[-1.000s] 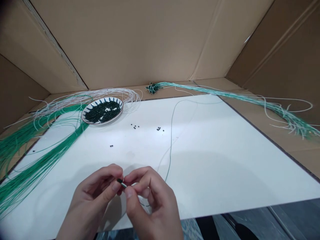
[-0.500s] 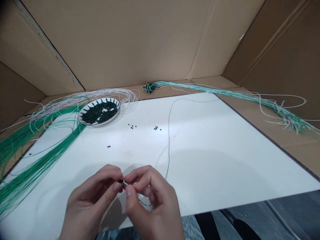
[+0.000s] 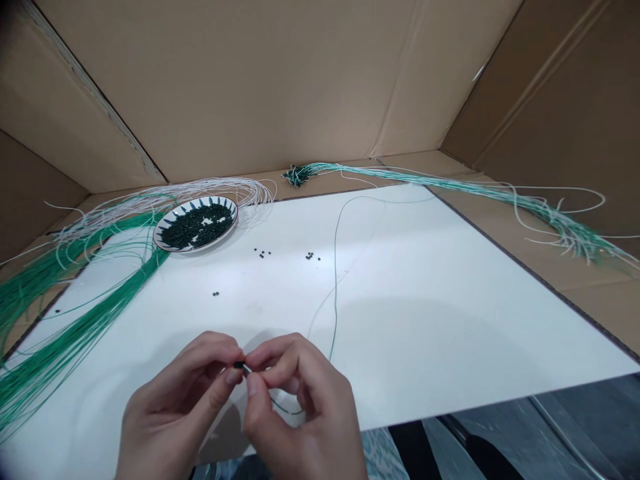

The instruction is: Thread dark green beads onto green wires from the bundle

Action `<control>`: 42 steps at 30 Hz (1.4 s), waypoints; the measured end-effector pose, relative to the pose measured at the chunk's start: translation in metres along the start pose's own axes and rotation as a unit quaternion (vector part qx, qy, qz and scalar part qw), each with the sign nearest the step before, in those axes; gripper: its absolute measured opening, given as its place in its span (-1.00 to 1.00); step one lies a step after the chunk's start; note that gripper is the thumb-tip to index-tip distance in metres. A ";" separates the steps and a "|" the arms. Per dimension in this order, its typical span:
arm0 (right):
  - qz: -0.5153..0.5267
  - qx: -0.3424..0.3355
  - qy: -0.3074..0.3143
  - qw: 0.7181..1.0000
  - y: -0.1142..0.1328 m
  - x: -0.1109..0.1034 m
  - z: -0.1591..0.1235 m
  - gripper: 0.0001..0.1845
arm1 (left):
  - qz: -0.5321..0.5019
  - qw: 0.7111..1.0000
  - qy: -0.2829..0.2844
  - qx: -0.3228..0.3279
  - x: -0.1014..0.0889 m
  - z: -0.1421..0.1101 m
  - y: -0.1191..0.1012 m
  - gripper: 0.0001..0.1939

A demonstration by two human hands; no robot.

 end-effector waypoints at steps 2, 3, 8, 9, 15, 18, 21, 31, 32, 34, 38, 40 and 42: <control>0.006 0.004 0.007 1.000 0.000 0.001 0.001 -0.74 | -0.004 1.000 -0.001 0.003 0.000 0.000 0.000 -0.82; 0.011 0.006 0.010 1.000 0.000 0.001 0.001 -0.74 | -0.004 1.000 -0.001 0.004 0.000 0.000 -0.001 -0.82; 0.035 0.028 0.026 0.999 -0.001 0.002 0.002 -0.72 | -0.023 1.000 0.010 0.014 0.001 0.001 -0.002 -0.84; 0.041 0.033 0.031 0.998 -0.002 0.003 0.002 -0.70 | -0.029 0.999 0.015 0.016 0.002 0.001 -0.002 -0.87; 0.077 0.075 0.086 0.991 -0.011 0.007 0.005 -0.62 | -0.039 0.998 0.042 0.011 0.003 0.002 -0.001 -0.94; 0.108 0.098 0.122 0.982 -0.018 0.008 0.005 -0.61 | -0.049 0.996 0.069 0.015 0.003 0.003 0.000 -0.98; 0.134 0.118 0.169 0.969 -0.022 0.011 0.004 -0.64 | -0.040 0.990 0.134 0.028 0.010 0.004 0.001 -0.94; 0.165 0.142 0.177 0.960 -0.024 0.012 0.005 -0.76 | -0.051 0.991 0.121 0.027 0.011 0.002 0.003 -0.95; 0.167 0.141 0.176 0.960 -0.024 0.012 0.005 -0.77 | -0.057 0.992 0.113 0.025 0.010 0.002 0.004 -0.95; 0.165 0.142 0.175 0.960 -0.026 0.012 0.005 -0.77 | -0.080 0.992 0.101 0.017 0.008 0.003 0.007 -0.95; 0.120 0.136 0.174 0.968 -0.027 0.009 0.005 -0.69 | -0.122 0.985 0.125 0.014 0.012 0.004 0.012 -0.95; 0.086 0.130 0.169 0.973 -0.026 0.006 0.005 -0.63 | -0.166 0.977 0.131 -0.003 0.015 0.005 0.016 -0.94; 0.068 0.124 0.152 0.978 -0.023 0.003 0.004 -0.59 | -0.227 0.967 0.114 -0.037 0.015 0.005 0.023 -0.94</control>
Point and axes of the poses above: each hand's wrist, its own z-axis towards the middle knuckle, its own x-axis out of the palm, y = z × x, the point moved 10 cm from there along z, towards the middle knuckle, and after that the axes turned 9 degrees about y, right-handed, at the moved point
